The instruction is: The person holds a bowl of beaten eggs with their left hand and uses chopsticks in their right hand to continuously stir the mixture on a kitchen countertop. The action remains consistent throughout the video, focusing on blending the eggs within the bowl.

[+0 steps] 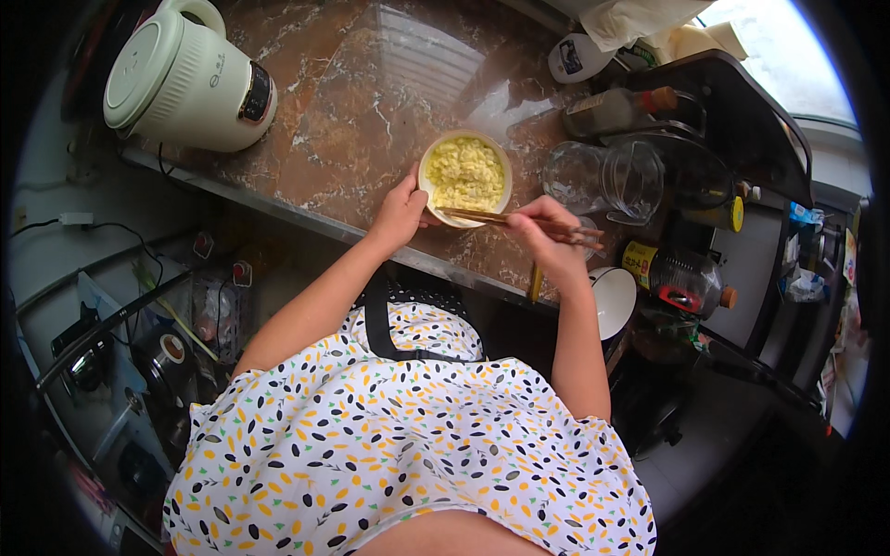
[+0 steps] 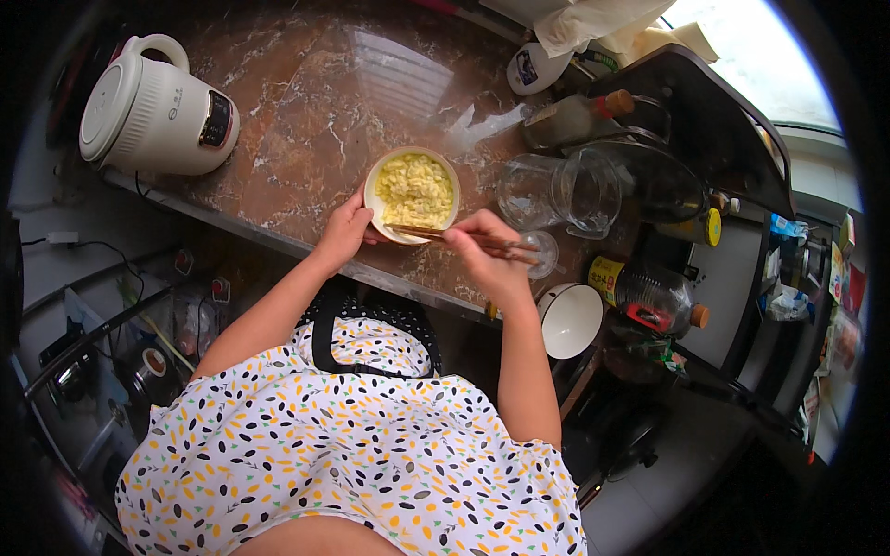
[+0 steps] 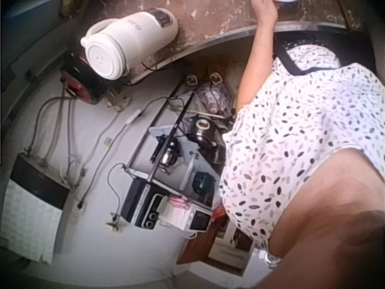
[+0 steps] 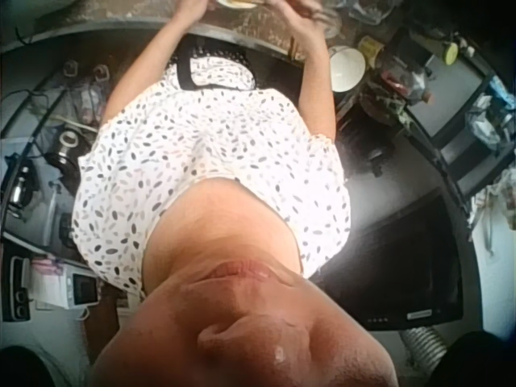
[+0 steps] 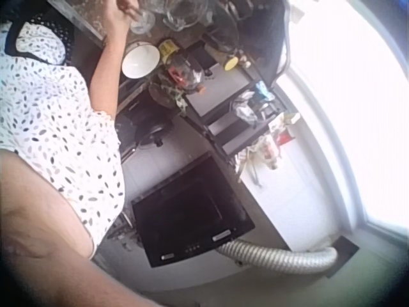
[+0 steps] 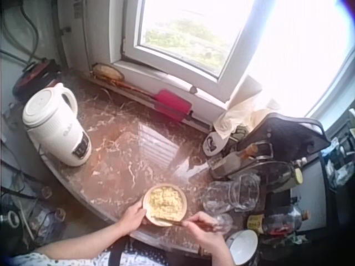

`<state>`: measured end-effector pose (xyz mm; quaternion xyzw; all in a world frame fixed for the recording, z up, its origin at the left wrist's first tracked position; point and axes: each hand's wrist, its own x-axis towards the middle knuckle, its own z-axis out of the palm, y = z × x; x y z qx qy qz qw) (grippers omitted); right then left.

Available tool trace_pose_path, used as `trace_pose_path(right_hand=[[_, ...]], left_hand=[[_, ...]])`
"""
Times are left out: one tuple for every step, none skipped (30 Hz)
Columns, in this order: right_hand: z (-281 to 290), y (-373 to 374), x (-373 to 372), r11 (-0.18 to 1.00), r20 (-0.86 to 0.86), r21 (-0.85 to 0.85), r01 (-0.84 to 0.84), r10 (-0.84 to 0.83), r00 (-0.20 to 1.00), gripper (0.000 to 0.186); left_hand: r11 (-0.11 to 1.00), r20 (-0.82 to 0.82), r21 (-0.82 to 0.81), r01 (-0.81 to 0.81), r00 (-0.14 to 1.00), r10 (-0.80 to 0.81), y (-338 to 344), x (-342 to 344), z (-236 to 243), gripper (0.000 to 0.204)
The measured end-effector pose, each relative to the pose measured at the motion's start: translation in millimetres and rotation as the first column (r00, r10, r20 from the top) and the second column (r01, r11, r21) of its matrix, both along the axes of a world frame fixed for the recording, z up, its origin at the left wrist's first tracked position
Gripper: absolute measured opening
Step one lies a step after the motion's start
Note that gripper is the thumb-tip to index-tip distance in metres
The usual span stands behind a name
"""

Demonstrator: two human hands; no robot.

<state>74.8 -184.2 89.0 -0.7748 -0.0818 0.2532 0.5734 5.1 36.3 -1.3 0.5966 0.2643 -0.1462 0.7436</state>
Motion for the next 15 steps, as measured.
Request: trace_pose_path(right_hand=[[-4,3,-3,1.000,0.019,-0.029,0.004,-0.003,1.000,0.012],[-10,8,-2,0.998,0.039,-0.059,0.000,0.002,0.999,0.011],[-23,8,2,0.995,0.076,-0.077,0.068,-0.062,0.995,0.011],[-28,15,7,0.988,0.110,-0.085,0.132,-0.123,0.986,0.011],[-28,17,11,0.980,0.168,-0.067,0.187,-0.174,0.970,0.012],[-24,17,12,0.975,0.182,-0.067,0.210,-0.195,0.964,0.012],[-25,12,13,0.979,0.183,-0.053,0.198,-0.185,0.965,0.011],[-24,8,13,0.982,0.185,-0.040,0.186,-0.176,0.967,0.011],[-20,3,10,0.990,0.145,-0.017,0.143,-0.139,0.980,0.011],[-8,0,5,0.995,0.103,0.006,0.103,-0.103,0.989,0.011],[-2,-1,3,0.998,0.063,0.030,0.063,-0.065,0.996,0.011],[-3,1,2,0.999,0.070,-0.015,0.036,-0.035,0.997,0.011],[-4,7,-1,0.998,0.079,-0.064,0.017,-0.012,0.997,0.011],[-6,11,-3,0.994,0.086,-0.112,-0.002,0.011,0.996,0.011],[-17,13,0,0.992,0.100,-0.107,0.060,-0.049,0.994,0.010]], left_hand=[[1.000,0.003,0.002,0.006,1.000,-0.006,-1,0,1,0.058],[1.000,0.007,0.003,0.003,1.000,-0.003,-1,1,1,0.058],[1.000,0.009,-0.004,0.015,1.000,-0.015,-2,2,1,0.058],[1.000,0.007,-0.003,0.022,1.000,-0.022,0,2,1,0.058],[1.000,0.005,-0.001,0.030,1.000,-0.030,2,2,1,0.059],[0.999,-0.003,0.003,0.033,0.999,-0.033,2,1,0,0.058],[0.999,-0.008,0.006,0.032,0.999,-0.032,2,0,-1,0.058],[1.000,-0.014,0.008,0.031,0.999,-0.030,1,0,-2,0.058],[1.000,0.003,0.010,0.023,1.000,-0.023,1,0,-3,0.059],[1.000,0.019,0.009,0.019,1.000,-0.019,0,0,-4,0.059],[1.000,0.034,0.008,0.014,0.999,-0.014,0,-1,-5,0.059],[1.000,0.032,0.009,0.006,0.999,-0.007,-1,-2,-6,0.059],[1.000,0.033,0.007,0.007,0.999,-0.007,0,-1,-7,0.059],[1.000,0.033,0.006,0.008,0.999,-0.008,1,0,-8,0.059],[1.000,0.026,0.000,0.021,0.999,-0.021,0,1,-9,0.059]])
